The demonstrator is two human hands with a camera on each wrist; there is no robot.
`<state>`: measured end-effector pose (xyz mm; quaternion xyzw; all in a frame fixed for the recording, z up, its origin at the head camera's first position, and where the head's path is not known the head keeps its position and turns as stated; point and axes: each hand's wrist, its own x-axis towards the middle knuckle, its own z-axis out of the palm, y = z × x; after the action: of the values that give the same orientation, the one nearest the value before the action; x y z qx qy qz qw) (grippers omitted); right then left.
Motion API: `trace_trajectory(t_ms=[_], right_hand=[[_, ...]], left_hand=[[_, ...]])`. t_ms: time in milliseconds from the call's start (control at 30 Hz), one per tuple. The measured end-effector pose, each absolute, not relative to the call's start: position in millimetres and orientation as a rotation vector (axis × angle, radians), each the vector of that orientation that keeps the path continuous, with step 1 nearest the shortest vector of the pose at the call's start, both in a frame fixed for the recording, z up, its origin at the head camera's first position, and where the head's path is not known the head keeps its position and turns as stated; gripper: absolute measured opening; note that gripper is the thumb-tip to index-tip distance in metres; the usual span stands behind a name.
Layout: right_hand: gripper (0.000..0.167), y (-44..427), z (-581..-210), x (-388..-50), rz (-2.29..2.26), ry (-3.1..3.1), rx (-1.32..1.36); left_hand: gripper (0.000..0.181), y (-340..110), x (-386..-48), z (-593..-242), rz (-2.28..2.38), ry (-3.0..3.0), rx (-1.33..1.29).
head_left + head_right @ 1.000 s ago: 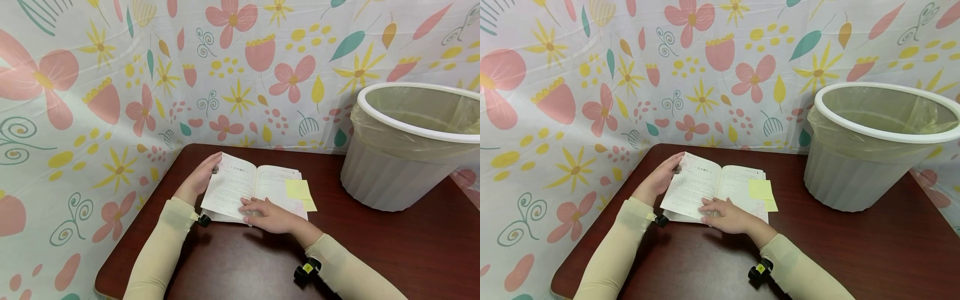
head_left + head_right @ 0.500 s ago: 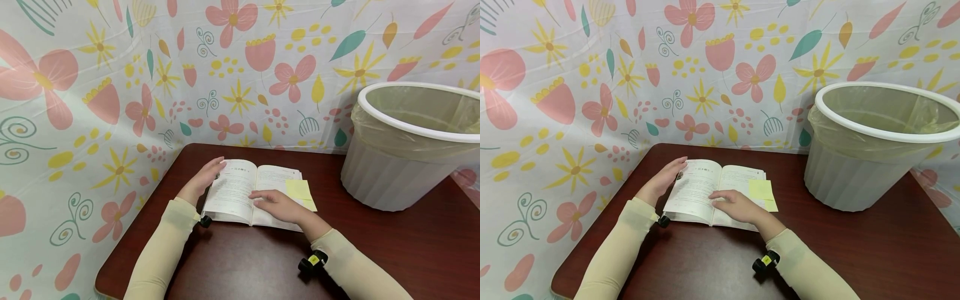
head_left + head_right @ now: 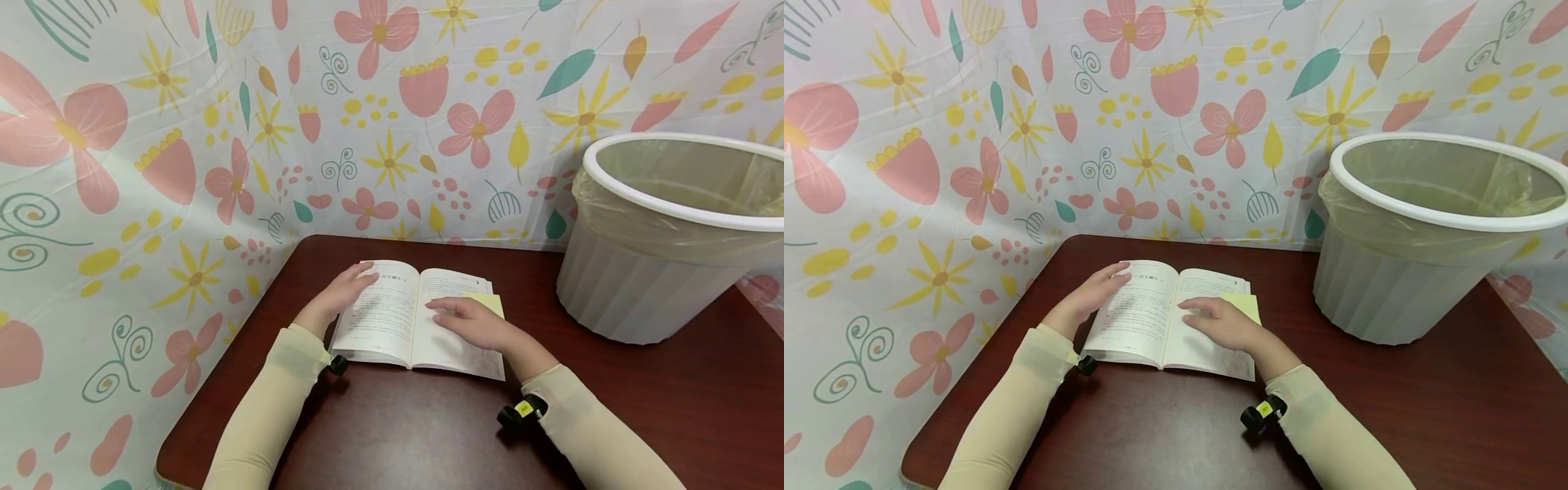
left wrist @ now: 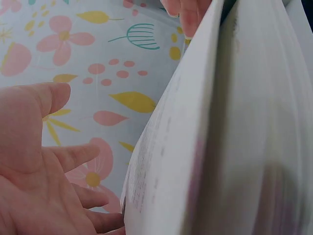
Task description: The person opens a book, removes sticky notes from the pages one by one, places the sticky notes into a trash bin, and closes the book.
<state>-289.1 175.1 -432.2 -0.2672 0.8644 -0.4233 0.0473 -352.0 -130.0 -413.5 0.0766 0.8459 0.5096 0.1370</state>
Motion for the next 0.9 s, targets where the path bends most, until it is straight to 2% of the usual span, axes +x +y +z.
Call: trace_trajectory(t_ms=[400,900], right_hand=[[0.04,190.8,-437.3,-299.2,-1.338,2.632,-0.789],[0.048,210.3,-440.8,-305.6,-1.317,2.633,-0.62]], left_hand=[[0.069,-126.1,-349.8,-414.7,1.474,2.437,0.273],[0.07,-118.2,-345.7,-417.7,1.383,2.459,0.292]])
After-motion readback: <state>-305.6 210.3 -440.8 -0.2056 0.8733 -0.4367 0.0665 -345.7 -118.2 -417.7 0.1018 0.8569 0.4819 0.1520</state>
